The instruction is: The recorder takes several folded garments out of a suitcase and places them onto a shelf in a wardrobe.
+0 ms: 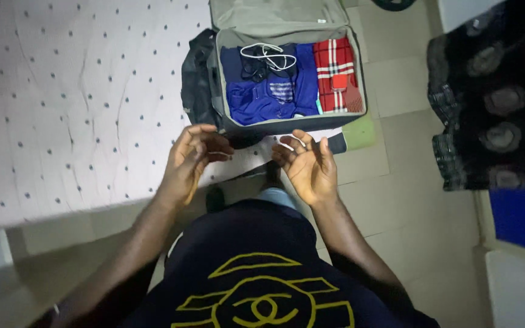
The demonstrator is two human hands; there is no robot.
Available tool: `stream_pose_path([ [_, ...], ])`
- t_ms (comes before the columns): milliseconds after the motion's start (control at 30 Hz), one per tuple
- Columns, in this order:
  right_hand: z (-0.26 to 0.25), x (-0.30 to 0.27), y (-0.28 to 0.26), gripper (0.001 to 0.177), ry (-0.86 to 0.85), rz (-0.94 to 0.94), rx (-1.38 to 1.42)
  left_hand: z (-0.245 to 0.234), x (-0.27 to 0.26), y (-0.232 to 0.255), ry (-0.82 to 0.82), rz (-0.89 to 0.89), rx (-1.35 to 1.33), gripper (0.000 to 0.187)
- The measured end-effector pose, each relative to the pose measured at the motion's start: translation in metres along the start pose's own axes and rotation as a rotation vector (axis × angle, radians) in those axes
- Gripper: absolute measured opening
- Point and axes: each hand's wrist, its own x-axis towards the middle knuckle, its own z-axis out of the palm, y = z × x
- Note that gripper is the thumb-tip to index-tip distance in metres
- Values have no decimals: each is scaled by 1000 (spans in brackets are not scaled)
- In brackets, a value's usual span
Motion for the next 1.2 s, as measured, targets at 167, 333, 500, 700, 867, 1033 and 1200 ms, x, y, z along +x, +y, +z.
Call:
stream_pose_path([
  [167, -81, 72, -58, 48, 172, 215, -212, 25, 64, -28, 172, -4, -10, 46],
  [333, -153, 134, -108, 33, 291, 343, -214, 55, 118, -48, 286, -109, 101, 36],
  [500, -203, 177, -117, 38, 326, 373, -305, 76, 143, -59, 361, -155, 115, 34],
  [700, -230, 212, -102, 39, 474, 492, -481, 72, 160, -71, 447, -274, 174, 34],
  [867, -336, 237, -60, 29, 295, 447, -386, 53, 169, -93, 530, -347, 221, 35],
  [1033, -565, 260, 20, 32, 122, 547, -611, 25, 194, -135, 562, -424, 275, 37],
  [1200, -308, 268, -53, 45, 201, 586, -496, 3, 224, -202, 546, -344, 217, 38],
])
